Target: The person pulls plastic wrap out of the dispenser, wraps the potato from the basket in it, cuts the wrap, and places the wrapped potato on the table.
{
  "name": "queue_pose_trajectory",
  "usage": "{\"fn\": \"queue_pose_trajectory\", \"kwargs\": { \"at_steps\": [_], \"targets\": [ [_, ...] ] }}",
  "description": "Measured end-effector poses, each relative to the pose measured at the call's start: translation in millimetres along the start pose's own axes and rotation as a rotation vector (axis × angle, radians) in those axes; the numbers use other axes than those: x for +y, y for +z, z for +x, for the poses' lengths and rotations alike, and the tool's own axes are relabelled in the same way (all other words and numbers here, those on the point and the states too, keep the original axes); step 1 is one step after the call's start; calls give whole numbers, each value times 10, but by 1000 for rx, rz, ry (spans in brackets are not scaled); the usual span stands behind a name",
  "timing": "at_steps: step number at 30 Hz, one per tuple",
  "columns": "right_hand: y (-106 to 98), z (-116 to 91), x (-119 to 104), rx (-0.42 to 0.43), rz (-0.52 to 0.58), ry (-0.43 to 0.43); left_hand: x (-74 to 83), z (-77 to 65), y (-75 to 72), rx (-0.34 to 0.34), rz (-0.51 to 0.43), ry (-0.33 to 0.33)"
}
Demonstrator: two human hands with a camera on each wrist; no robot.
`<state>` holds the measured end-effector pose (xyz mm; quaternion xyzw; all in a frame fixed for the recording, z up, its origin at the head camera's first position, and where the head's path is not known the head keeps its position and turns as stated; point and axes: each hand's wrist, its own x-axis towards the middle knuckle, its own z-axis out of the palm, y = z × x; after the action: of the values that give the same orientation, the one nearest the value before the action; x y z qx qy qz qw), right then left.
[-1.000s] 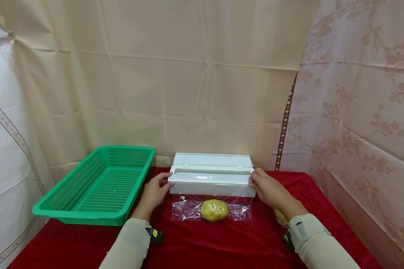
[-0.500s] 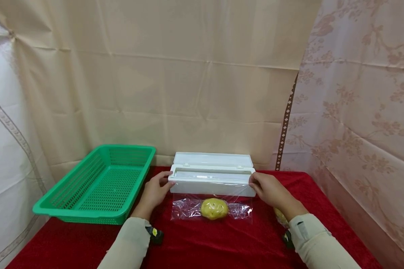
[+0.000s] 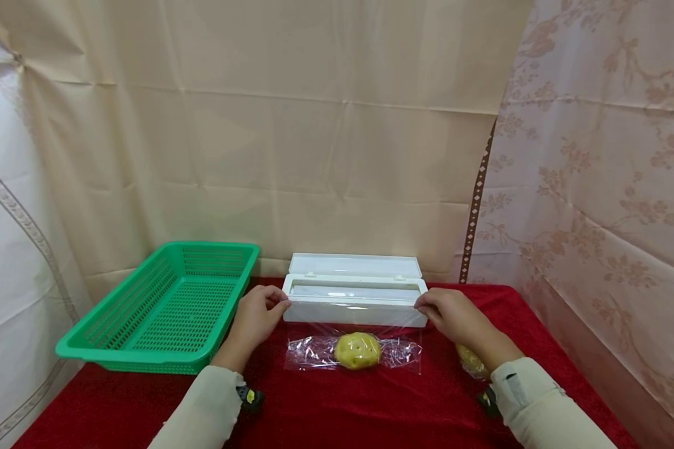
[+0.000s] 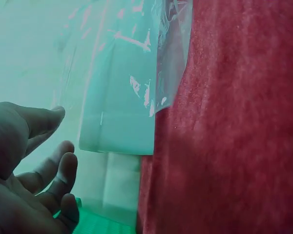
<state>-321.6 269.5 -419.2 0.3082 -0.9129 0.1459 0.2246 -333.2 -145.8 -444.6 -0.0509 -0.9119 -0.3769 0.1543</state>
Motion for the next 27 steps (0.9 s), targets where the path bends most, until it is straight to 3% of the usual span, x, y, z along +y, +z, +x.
{"fn": "queue_pose_trajectory", "kwargs": {
  "at_steps": [6, 13, 17, 19, 22, 27],
  "targets": [
    [-63, -111, -67, -96, -12, 71, 26, -100, -49, -77, -45, 16],
    [-89, -227, -97, -115, -11, 61, 68, -235, -128, -176, -157, 14],
    [-133, -305, -127, -144, 19, 89, 86, -323, -173, -199, -159, 55],
    [-155, -345, -151, -170, 38, 112, 80, -365, -183, -198, -107, 99],
    [-172, -402, -214, -194, 50, 131, 83, -428, -188, -183, 45, 157],
    [-113, -484, -351, -173, -30, 15, 109, -479, -174, -166, 322, 187]
  ]
}}
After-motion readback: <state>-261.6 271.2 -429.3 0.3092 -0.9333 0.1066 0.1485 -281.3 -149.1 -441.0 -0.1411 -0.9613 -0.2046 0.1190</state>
